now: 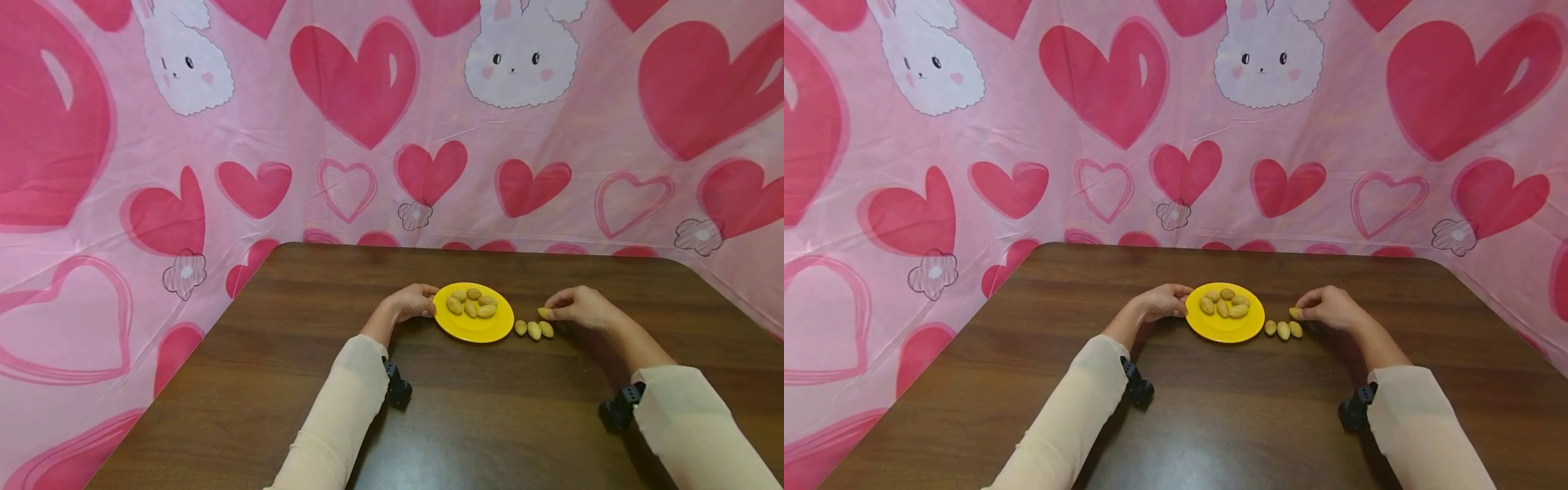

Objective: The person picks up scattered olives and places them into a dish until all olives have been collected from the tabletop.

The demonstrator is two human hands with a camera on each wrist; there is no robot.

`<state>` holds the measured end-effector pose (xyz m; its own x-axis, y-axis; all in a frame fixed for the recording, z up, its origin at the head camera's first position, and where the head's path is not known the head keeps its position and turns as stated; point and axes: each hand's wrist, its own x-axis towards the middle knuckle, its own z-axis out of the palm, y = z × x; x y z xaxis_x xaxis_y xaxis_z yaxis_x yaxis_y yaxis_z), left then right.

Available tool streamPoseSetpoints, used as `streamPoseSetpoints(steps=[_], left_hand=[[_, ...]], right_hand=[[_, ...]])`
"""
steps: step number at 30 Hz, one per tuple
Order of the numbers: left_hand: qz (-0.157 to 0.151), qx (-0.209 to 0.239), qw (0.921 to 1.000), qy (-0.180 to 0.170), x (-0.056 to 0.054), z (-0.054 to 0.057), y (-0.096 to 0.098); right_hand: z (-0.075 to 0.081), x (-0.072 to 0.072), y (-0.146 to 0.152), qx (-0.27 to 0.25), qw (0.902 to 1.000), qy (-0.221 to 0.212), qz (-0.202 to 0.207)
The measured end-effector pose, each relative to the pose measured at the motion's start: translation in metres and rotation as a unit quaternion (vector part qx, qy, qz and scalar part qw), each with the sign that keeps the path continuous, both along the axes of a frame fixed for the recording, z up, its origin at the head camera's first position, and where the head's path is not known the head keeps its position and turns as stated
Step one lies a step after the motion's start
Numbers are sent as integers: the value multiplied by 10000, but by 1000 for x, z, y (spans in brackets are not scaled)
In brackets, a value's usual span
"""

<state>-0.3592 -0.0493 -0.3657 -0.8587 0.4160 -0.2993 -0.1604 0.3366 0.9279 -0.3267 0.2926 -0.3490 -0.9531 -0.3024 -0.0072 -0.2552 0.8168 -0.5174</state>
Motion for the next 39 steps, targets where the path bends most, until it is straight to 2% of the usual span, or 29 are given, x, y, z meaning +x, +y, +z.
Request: streamPoseSetpoints(steps=[6,22,39], left_hand=[[34,37,10000,-24,0,0,0],[66,47,10000,-8,-1,-1,0],[46,73,10000,-3,-3,-3,1]], right_hand=[[1,-1,-7,-50,9999,130,-42],[5,-3,-29,-347,9992,55,-174],[3,-8,-53,-423,9987,-10,275]])
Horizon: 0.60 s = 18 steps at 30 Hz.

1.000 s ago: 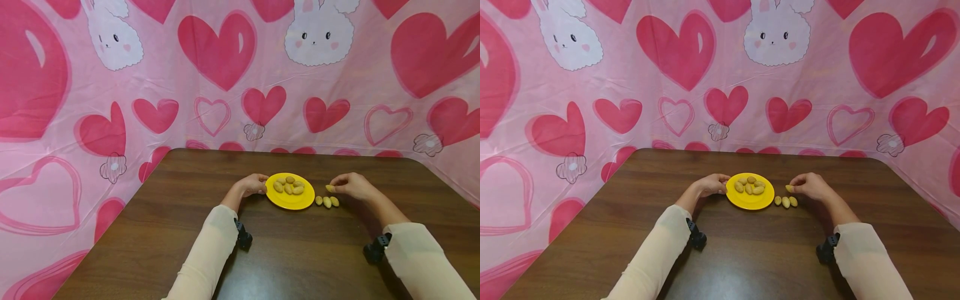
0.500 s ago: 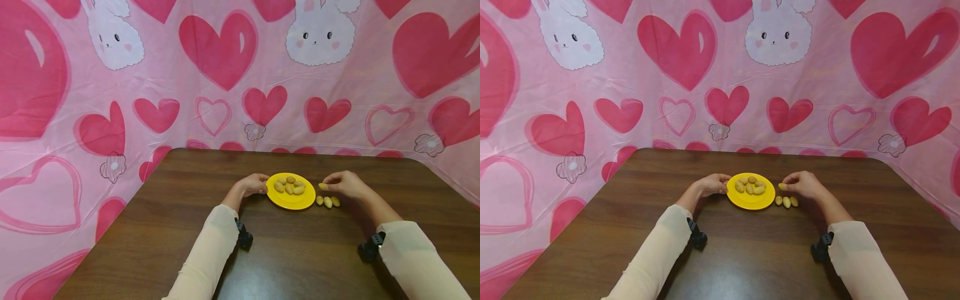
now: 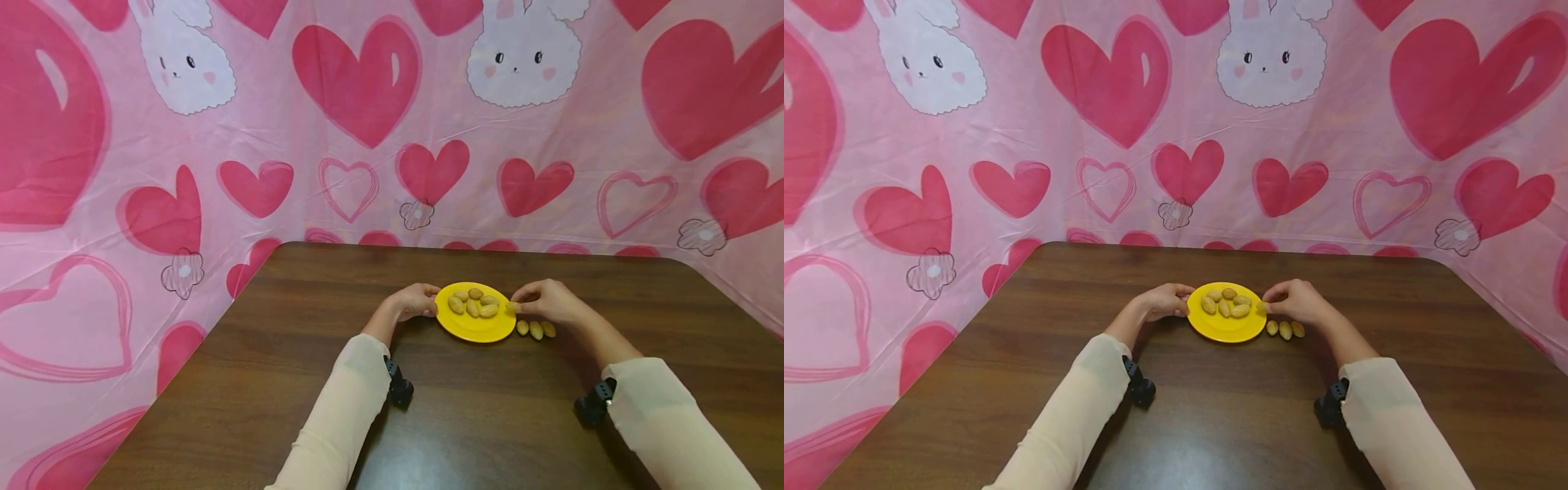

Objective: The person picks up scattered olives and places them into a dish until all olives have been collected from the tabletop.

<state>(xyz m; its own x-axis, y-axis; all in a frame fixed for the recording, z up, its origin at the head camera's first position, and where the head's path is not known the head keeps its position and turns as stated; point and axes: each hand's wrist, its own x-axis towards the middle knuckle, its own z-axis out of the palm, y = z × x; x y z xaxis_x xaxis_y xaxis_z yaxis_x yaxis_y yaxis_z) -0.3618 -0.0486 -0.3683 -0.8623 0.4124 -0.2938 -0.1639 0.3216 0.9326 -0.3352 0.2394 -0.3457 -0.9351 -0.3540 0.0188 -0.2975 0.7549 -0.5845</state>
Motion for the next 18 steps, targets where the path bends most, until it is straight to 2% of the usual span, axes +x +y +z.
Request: streamPoseSetpoints(steps=[11,18], left_hand=[[3,-31,10000,40,0,0,0],[-3,-17,10000,-4,-1,-1,0]], right_hand=[[1,-2,-15,218,9990,69,397],[0,-4,-21,324,9983,-48,488]])
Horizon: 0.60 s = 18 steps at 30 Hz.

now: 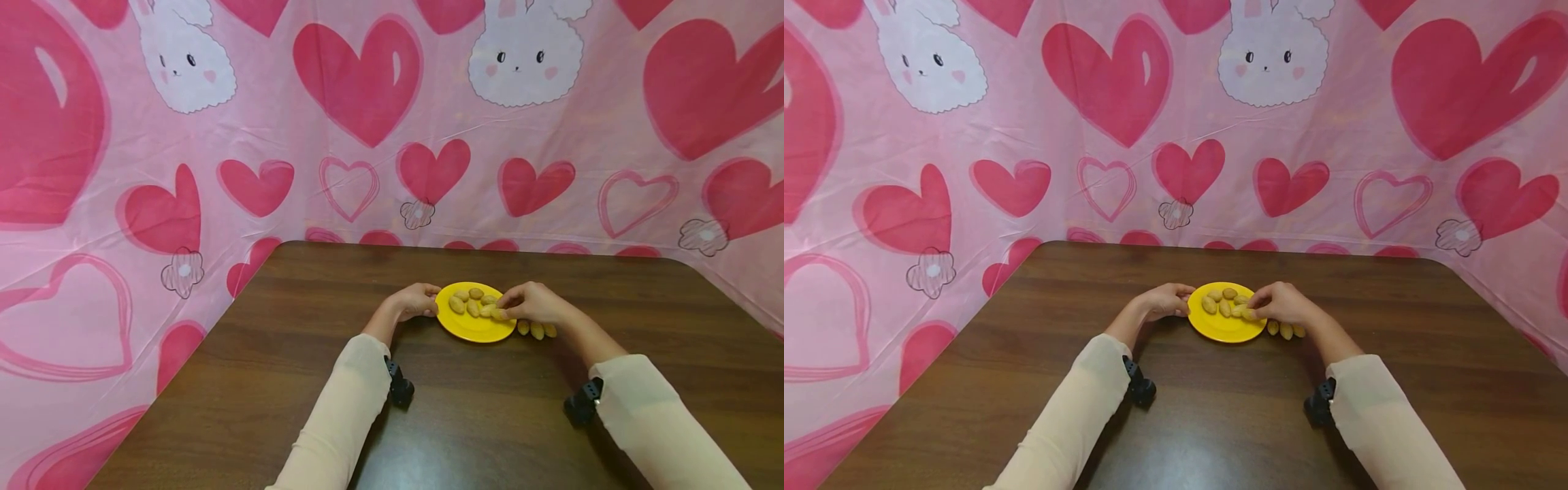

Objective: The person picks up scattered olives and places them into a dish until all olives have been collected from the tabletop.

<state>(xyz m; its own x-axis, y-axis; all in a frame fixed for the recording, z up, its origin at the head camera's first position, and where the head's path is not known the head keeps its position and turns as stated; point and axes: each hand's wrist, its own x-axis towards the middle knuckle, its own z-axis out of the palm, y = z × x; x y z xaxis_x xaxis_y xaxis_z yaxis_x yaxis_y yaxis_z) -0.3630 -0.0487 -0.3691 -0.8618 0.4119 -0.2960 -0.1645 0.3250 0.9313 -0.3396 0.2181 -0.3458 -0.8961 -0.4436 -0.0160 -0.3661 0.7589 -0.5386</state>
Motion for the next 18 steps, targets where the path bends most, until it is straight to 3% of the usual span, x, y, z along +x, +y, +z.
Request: streamPoseSetpoints(steps=[18], left_hand=[[-4,72,10000,-15,0,-1,-1]], right_hand=[[-1,0,-14,-108,9997,-188,71]])
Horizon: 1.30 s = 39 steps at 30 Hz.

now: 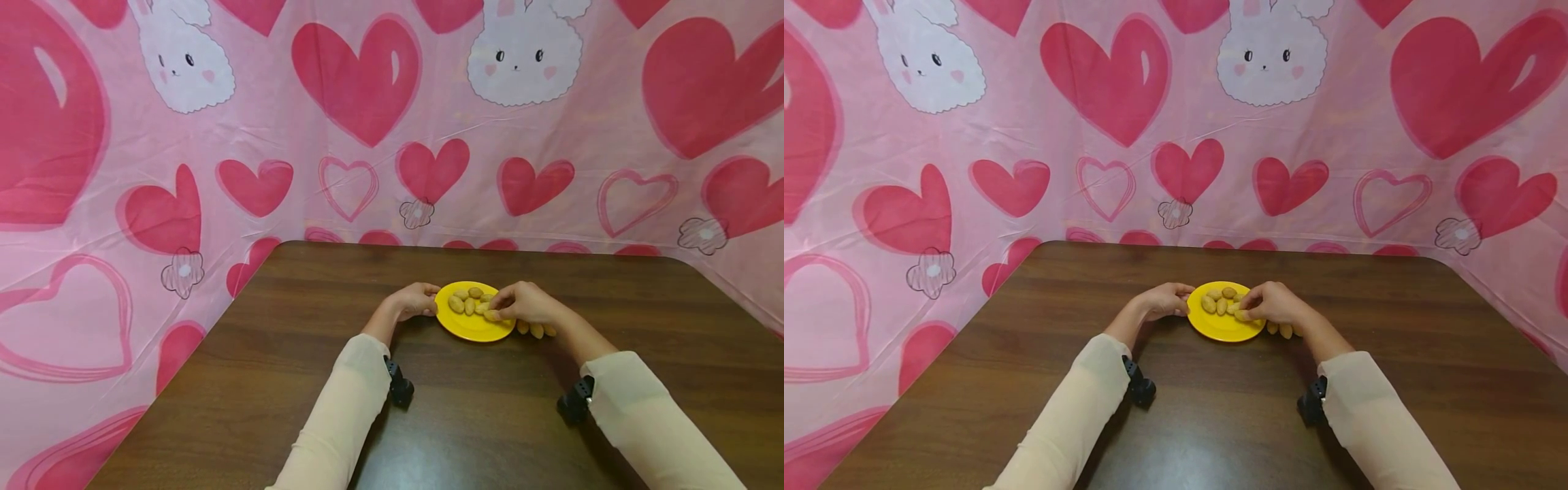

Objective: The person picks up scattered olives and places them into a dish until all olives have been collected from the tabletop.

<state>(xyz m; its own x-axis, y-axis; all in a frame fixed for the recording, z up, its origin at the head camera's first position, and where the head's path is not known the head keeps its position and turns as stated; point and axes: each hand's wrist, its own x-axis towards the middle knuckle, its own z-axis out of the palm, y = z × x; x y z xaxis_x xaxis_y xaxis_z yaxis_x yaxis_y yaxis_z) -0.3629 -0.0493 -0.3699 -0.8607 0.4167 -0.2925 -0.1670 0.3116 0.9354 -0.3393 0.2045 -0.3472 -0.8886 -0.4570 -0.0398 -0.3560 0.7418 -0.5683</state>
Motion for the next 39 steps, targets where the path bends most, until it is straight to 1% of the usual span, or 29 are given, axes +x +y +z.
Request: streamPoseSetpoints(steps=[9,14,32,39], left_hand=[[4,5,10000,7,3,4,-1],[13,-8,10000,7,3,5,-1],[2,-12,10000,-6,2,1,0],[34,57,10000,-52,1,1,1]], right_hand=[[0,0,-1,67,10000,-18,47],[1,-1,-1,96,9999,7,58],[4,2,-1,25,9999,-131,-19],[6,4,2,64,9999,17,80]])
